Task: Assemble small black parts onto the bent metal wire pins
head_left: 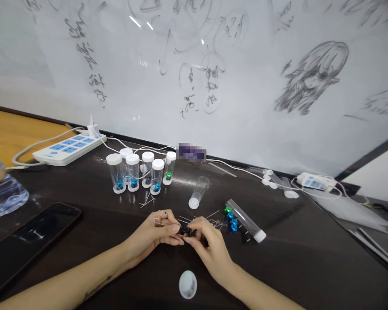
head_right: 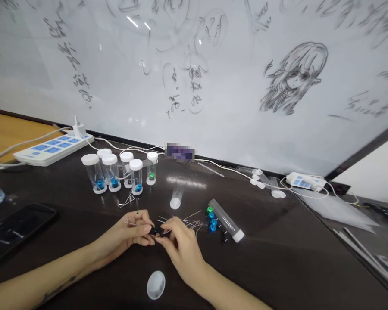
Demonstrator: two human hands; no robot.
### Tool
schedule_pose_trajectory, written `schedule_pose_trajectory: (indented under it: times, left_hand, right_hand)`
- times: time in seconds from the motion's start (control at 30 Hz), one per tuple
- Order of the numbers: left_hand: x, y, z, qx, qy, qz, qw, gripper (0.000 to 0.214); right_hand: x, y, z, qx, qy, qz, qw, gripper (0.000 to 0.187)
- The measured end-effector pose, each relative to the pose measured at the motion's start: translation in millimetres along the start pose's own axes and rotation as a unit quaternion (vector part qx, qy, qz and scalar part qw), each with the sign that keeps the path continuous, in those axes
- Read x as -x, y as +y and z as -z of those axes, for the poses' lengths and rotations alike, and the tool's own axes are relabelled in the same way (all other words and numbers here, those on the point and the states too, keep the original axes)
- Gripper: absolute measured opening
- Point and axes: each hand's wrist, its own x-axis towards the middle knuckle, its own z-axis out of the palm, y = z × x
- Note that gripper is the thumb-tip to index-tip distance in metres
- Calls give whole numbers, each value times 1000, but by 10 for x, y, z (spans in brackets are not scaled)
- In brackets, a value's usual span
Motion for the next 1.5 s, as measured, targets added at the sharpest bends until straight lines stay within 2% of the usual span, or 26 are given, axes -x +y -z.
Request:
schedule_pose_trajectory:
  times: [0.1, 0.2, 0.33, 0.43, 0.67, 0.83, 0.93, 1.07, 1.17, 1.27, 1.4, 1.5]
  left_hand:
    - [4, -2, 2, -1, -4, 3, 1000, 16]
    - [9, -3, 5, -2, -12, 6, 1000, 17]
    - [2, 2, 8, 0, -2, 3, 1000, 16]
    - [-2, 5, 5, 2, -7, 3, 1000, 16]
    - [7, -4, 6, 0, -14, 5, 1000, 14]
    - [4, -7, 23, 2, -3, -3, 1000, 14]
    - [1, -3, 16, 3, -4, -2, 1000, 15]
    - [0, 4, 1, 3, -6, 3, 1000, 17]
    - [1, 6, 2, 1, -4, 2, 1000, 16]
    - [5, 4, 5, 2, -2, 4, 1000, 17]
    - [10, 1, 5, -3, -11, 7, 1000, 16]
    - [7, -3, 9, -3, -9, 3, 1000, 16]
  right_hand:
    - [-8, -9, 10, 9, -11, -14, 1000, 3]
    - [-17, -21, 21, 29, -34, -30, 999, 19]
    - [-9, -1, 0, 7, -4, -12, 1000, 5]
    - [-1, 11, -5, -9, 0, 0, 1000, 8]
    - [-28, -37, 46, 2, -27, -23, 999, 28]
    - [-35, -14, 11, -10, -10, -16, 1000, 11]
    - [-31, -6, 5, -19, 3, -13, 1000, 12]
    - [-35, -16, 21, 12, -22, -28, 999, 20]
    - [-35, -8, 19, -3, -5, -10, 1000, 10]
    - [-35, 6, 15, -16, 5, 1, 1000, 13]
    - [-39, 2, 20, 7, -25, -27, 999, 21]
    - [-33, 0, 16, 2, -15, -17, 1000, 13]
